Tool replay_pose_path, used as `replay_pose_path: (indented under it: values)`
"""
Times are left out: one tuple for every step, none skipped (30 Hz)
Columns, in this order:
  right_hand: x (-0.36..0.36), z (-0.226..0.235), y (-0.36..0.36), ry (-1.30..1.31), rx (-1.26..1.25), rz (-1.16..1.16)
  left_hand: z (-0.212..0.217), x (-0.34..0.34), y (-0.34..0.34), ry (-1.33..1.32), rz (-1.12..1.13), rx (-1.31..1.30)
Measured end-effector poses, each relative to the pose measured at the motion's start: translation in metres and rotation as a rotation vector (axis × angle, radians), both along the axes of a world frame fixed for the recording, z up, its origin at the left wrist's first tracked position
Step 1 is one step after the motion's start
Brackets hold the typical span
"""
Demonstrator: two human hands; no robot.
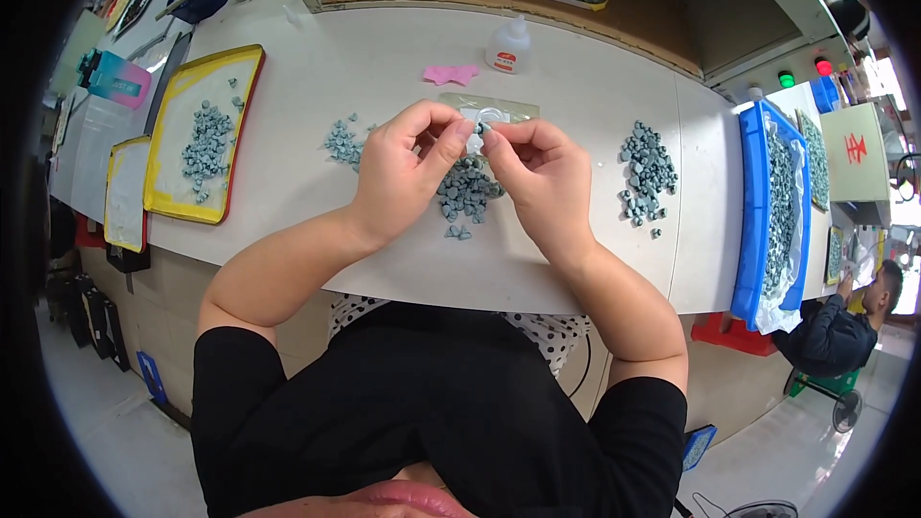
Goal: Packaging small blue plastic parts into small transparent bags.
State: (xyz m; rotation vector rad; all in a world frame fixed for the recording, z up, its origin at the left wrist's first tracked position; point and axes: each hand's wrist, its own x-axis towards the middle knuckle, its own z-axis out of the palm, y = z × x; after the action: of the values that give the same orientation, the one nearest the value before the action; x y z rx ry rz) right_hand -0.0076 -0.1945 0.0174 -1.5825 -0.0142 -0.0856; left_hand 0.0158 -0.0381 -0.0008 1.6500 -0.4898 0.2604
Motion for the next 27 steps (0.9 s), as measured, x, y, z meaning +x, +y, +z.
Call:
replay_pose_path:
  values:
    - [0.000, -0.001, -0.001, -0.004, -0.009, -0.003, -0.001, 0.001, -0.002, -0.008, -0.005, -0.001]
    - [0.001, -0.001, -0.002, -0.004, -0.007, -0.007, -0.003, 0.001, -0.003, -0.008, -0.009, 0.001]
    - [0.001, -0.001, -0.003, -0.010, -0.032, -0.011, -0.005, 0.002, -0.004, -0.031, 0.000, 0.015]
    - [0.001, -0.001, -0.003, -0.016, -0.057, -0.015, -0.007, 0.003, -0.005, -0.055, 0.009, 0.028]
    - [0.001, -0.001, -0.004, -0.023, -0.082, -0.018, -0.007, 0.005, -0.005, -0.078, 0.018, 0.042]
    - [0.001, -0.002, -0.005, -0.022, -0.082, -0.021, -0.007, 0.006, -0.006, -0.078, 0.015, 0.043]
    - [0.001, -0.005, -0.006, -0.143, -0.174, -0.037, -0.007, 0.009, -0.006, -0.236, 0.040, 0.082]
    - [0.002, -0.008, -0.007, -0.264, -0.266, -0.054, -0.007, 0.012, -0.007, -0.393, 0.066, 0.120]
    - [0.002, -0.009, -0.008, -0.385, -0.358, -0.070, -0.006, 0.013, -0.008, -0.551, 0.091, 0.157]
    - [0.001, -0.009, -0.009, -0.385, -0.359, -0.072, -0.006, 0.013, -0.008, -0.551, 0.089, 0.156]
    - [0.000, -0.010, -0.009, -0.451, -0.397, -0.068, -0.005, 0.013, -0.008, -0.585, 0.093, 0.147]
    - [-0.001, -0.010, -0.009, -0.518, -0.435, -0.065, -0.004, 0.012, -0.008, -0.620, 0.096, 0.138]
    - [-0.002, -0.010, -0.009, -0.584, -0.473, -0.063, -0.003, 0.012, -0.009, -0.654, 0.100, 0.128]
    - [-0.002, -0.011, -0.010, -0.584, -0.472, -0.062, -0.003, 0.011, -0.009, -0.654, 0.100, 0.129]
    - [-0.003, -0.011, -0.011, -0.634, -0.472, -0.056, -0.004, 0.011, -0.010, -0.685, 0.104, 0.122]
    - [-0.003, -0.011, -0.012, -0.686, -0.474, -0.052, -0.003, 0.012, -0.011, -0.718, 0.106, 0.113]
    - [-0.002, -0.010, -0.013, -0.738, -0.475, -0.048, -0.002, 0.012, -0.012, -0.751, 0.108, 0.103]
    - [-0.002, -0.010, -0.013, -0.739, -0.476, -0.051, -0.001, 0.012, -0.013, -0.753, 0.105, 0.103]
    - [0.000, -0.009, -0.013, -0.750, -0.459, -0.082, 0.000, 0.011, -0.014, -0.746, 0.095, 0.107]
    - [0.001, -0.009, -0.013, -0.761, -0.444, -0.113, 0.000, 0.010, -0.014, -0.738, 0.084, 0.110]
    - [0.002, -0.008, -0.013, -0.775, -0.423, -0.141, 0.002, 0.010, -0.015, -0.734, 0.077, 0.118]
    - [0.002, -0.008, -0.014, -0.776, -0.420, -0.142, 0.004, 0.009, -0.016, -0.736, 0.076, 0.121]
    - [0.002, -0.007, -0.015, -0.792, -0.436, -0.141, 0.005, 0.007, -0.017, -0.739, 0.098, 0.116]
    - [0.002, -0.007, -0.016, -0.807, -0.453, -0.140, 0.006, 0.006, -0.018, -0.740, 0.119, 0.110]
    - [0.001, -0.007, -0.017, -0.822, -0.469, -0.138, 0.006, 0.005, -0.019, -0.741, 0.141, 0.105]
    - [0.002, -0.006, -0.018, -0.820, -0.472, -0.141, 0.005, 0.005, -0.019, -0.741, 0.137, 0.103]
    - [0.002, -0.006, -0.019, -0.816, -0.485, -0.146, 0.005, 0.005, -0.019, -0.749, 0.145, 0.120]
